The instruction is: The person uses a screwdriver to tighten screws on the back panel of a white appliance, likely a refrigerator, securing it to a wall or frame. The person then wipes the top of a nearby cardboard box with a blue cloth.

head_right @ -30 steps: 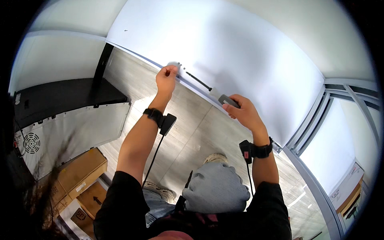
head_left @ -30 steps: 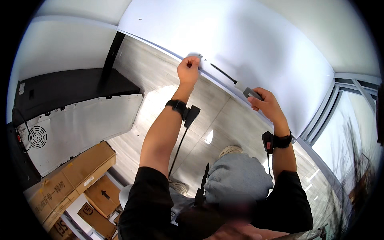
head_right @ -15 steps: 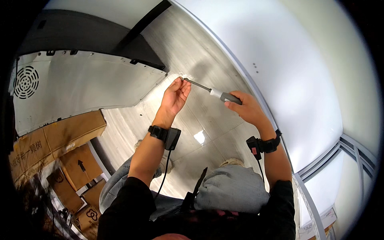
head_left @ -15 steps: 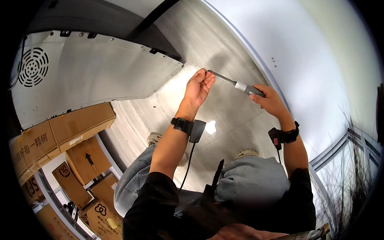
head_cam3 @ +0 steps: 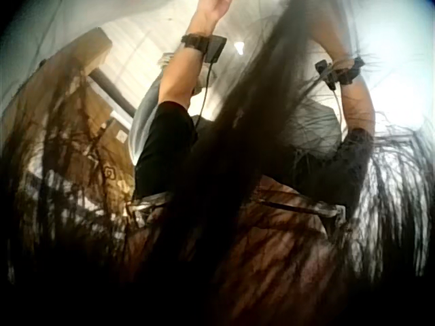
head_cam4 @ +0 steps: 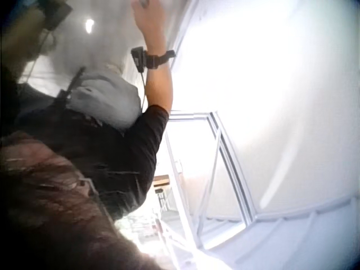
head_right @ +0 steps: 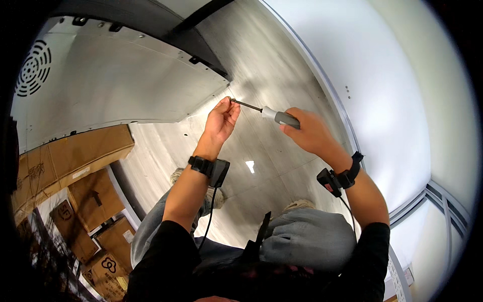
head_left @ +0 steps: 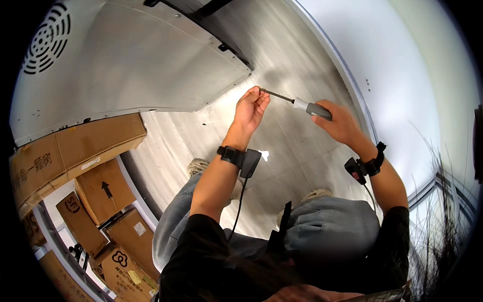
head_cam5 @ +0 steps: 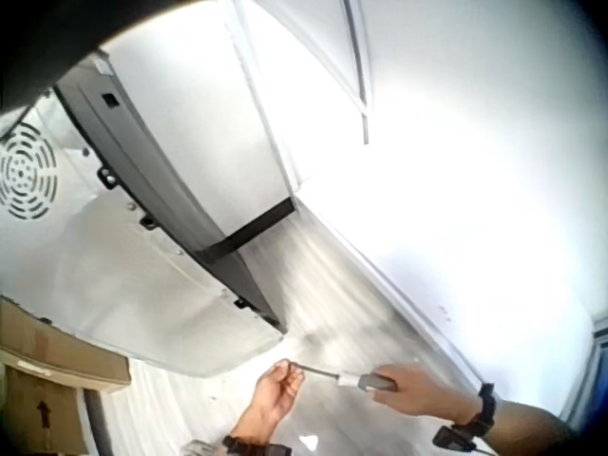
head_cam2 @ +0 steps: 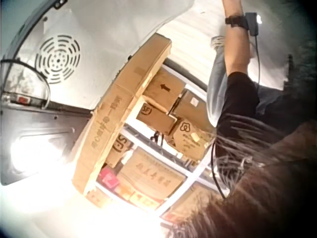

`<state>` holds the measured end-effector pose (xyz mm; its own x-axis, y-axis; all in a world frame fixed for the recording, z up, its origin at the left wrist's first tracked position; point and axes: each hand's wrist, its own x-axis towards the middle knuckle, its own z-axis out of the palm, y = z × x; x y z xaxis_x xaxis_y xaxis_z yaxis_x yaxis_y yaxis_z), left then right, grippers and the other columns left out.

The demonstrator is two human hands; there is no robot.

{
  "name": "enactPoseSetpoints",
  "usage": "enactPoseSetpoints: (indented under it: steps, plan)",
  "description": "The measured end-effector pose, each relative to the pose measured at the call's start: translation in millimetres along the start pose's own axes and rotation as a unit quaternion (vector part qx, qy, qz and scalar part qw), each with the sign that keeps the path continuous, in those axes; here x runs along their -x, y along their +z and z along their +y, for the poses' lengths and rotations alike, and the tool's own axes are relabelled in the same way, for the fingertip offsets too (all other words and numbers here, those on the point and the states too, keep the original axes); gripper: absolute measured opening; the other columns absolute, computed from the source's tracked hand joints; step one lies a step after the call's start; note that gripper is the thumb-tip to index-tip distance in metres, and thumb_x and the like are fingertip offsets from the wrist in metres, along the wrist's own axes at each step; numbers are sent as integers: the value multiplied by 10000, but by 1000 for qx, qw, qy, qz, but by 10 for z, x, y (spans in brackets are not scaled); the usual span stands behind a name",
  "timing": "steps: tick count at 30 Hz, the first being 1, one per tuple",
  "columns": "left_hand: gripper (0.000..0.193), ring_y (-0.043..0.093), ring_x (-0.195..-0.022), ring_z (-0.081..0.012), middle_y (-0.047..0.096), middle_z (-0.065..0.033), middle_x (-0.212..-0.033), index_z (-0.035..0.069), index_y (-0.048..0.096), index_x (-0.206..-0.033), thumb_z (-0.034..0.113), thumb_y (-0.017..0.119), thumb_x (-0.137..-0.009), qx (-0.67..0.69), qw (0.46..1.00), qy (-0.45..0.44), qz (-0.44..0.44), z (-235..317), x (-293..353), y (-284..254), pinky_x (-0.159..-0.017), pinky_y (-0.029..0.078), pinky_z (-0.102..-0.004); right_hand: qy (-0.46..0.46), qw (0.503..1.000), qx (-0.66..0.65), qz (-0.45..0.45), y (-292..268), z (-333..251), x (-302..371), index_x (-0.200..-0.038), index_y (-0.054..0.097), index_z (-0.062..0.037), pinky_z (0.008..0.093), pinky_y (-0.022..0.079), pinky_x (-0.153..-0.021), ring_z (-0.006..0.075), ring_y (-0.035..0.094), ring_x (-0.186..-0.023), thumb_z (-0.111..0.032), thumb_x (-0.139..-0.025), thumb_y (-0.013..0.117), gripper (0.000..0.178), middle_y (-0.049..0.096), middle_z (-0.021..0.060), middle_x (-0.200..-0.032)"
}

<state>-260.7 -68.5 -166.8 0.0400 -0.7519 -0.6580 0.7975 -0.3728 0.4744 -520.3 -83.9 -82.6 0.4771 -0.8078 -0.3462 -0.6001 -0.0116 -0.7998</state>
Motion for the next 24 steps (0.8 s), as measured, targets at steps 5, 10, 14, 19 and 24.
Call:
enactPoseSetpoints:
  steps: [5, 10, 14, 19, 24]
  plan:
    - [121, 587, -773, -185, 569, -86, -837, 3, 525, -898, 98, 462, -937, 53, 998, 31, 26, 312, -134, -2, -757, 549, -290, -55, 992, 105, 39, 18, -502, -282, -888, 561, -39, 388, 414, -568, 307, 579, -631, -217, -790, 611, 209, 590, 136, -685]
    - [123, 590, -741, -181, 591, -102, -880, 13, 513, -911, 104, 439, -945, -12, 998, 49, 30, 741, -164, 96, -717, 557, -286, 7, 996, 54, 72, 163, -872, -438, -954, 526, -57, 388, 414, -553, 303, 576, -579, -231, -759, 645, 288, 588, 133, -629]
    - [122, 584, -695, -162, 600, -91, -865, 15, 519, -940, 119, 455, -942, -91, 995, 42, -6, 984, -165, 162, -662, 542, -275, 43, 988, -73, 128, 461, -798, -384, -978, 503, -52, 374, 421, -570, 273, 581, -593, -221, -750, 659, 323, 595, 126, -652]
    - [141, 568, -628, -142, 604, -81, -807, 10, 547, -969, 122, 468, -933, -210, 977, -21, 18, 998, -365, 230, -602, 518, -272, 51, 954, -213, 206, 1203, -394, -324, -1030, 477, -61, 367, 434, -603, 270, 595, -658, -229, -768, 655, 359, 617, 134, -743]
    - [128, 552, -619, -113, 596, -39, -748, 47, 580, -919, 146, 499, -924, -250, 967, -30, 39, 857, -673, -14, -561, 478, -253, 103, 948, -217, 209, 1362, -441, -323, -1045, 473, -76, 385, 441, -618, 294, 615, -703, -255, -792, 643, 353, 621, 151, -757]
